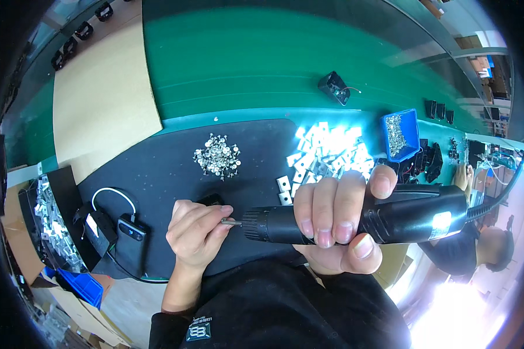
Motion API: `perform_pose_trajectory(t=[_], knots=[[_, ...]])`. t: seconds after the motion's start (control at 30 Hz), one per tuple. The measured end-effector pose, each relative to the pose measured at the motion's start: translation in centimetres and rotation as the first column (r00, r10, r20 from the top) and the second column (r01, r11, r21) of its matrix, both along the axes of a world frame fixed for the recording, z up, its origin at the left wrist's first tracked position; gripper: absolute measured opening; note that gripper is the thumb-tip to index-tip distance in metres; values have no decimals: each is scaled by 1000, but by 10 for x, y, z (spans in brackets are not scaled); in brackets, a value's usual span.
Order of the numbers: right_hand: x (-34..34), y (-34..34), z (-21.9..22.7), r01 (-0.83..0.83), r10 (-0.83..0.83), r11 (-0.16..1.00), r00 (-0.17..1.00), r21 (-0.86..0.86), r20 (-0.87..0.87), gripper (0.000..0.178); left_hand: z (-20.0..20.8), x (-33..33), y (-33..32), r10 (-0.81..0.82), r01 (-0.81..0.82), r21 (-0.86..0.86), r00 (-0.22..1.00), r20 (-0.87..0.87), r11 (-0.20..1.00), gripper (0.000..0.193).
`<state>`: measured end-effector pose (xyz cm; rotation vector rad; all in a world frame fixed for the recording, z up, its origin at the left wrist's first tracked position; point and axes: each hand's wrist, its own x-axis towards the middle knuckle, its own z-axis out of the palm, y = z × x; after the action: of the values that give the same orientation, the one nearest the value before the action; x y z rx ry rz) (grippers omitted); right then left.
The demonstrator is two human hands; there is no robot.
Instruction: The person uses a handheld electric screwdriver to fasten screws into small black electronic enclosures. They pick up each unit, drive screws into the casing, and place the finished unit on a cardboard sheet to the left. The workspace is organized with piles of screws and metal brackets.
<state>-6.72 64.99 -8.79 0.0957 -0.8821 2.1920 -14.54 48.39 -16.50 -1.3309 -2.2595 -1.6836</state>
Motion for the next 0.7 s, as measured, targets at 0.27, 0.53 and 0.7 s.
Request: perform_pose_trajectory(t=[0.27,0.53,0.7], knots=[[-1,-2,1,-42,42,999,999,-10,-4,44,-3,5,-5,15,-18,49,998,54,999,22],[0,-5,2,-73,72,997,997,34,21,44,-2,3,-11,9,-10,13,999,30,1000,19],[-4,-7,-2,-136,135,989,991,51,18,44,-4,1,-16,-7,6,16,1000,22,1000,23]])
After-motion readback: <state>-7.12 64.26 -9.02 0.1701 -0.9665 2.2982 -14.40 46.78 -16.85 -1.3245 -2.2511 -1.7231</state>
